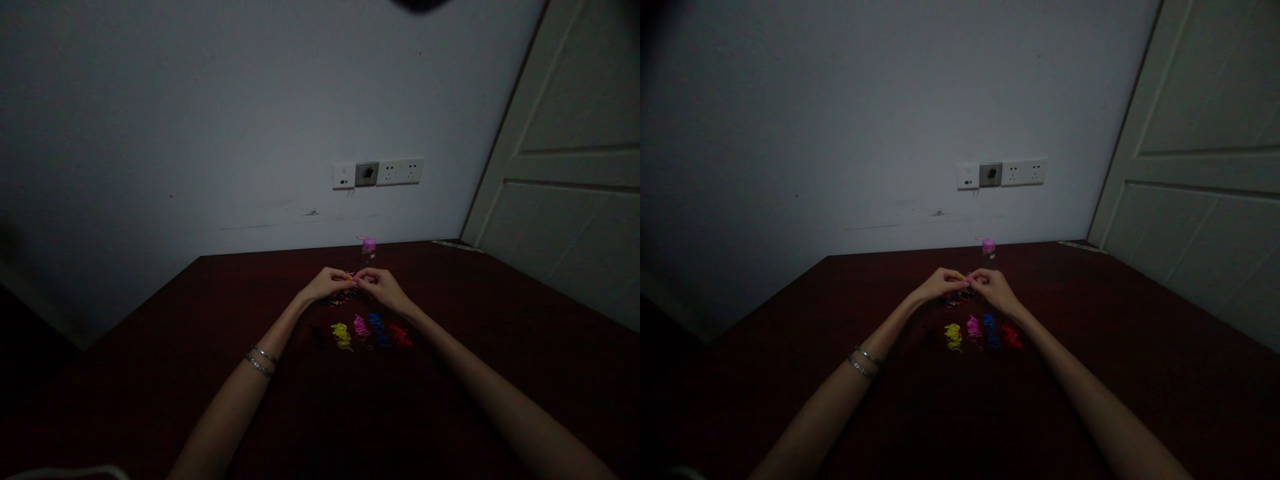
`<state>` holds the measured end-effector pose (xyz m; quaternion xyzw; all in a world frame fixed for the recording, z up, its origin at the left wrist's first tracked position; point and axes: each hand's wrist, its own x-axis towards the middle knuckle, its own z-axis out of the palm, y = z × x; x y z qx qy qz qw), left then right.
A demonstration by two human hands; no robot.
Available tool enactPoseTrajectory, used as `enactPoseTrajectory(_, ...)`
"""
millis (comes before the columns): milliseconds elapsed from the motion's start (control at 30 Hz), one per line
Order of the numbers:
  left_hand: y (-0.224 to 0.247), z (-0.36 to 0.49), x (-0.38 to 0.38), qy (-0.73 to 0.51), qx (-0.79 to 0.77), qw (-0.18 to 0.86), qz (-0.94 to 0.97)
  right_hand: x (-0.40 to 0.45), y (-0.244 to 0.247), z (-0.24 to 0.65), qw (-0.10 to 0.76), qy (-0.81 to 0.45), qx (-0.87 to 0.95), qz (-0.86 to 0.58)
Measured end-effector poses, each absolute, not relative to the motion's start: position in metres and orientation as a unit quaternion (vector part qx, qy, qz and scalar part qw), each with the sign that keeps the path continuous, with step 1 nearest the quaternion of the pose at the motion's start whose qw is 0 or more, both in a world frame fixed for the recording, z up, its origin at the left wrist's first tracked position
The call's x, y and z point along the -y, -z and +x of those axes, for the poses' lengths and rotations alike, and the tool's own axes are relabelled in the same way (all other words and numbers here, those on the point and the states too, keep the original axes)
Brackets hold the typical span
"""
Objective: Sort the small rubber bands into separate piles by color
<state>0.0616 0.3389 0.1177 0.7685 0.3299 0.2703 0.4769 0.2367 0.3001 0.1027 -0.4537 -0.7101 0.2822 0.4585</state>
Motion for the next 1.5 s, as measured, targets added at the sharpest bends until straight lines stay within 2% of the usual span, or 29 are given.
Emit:
enactPoseTrajectory(800,-0.117,0.056,-0.344,-0.268,-0.340,0.490,0.757,-0.298,-0.100,0.239,0.444,-0.267,0.715,-0.469)
enactPoseTrajectory(1000,-0.117,0.046,-0.355,-0.314,-0.368,0.470,0.738,-0.301,-0.095,0.241,0.438,-0.262,0.716,-0.476)
enactPoseTrajectory(1100,-0.110,0.041,-0.363,-0.312,-0.398,0.455,0.733,-0.299,-0.096,0.239,0.412,-0.269,0.734,-0.468)
enactPoseTrajectory(1500,-0.078,0.031,-0.381,-0.286,-0.406,0.414,0.763,-0.281,-0.097,0.217,0.220,-0.308,0.833,-0.402)
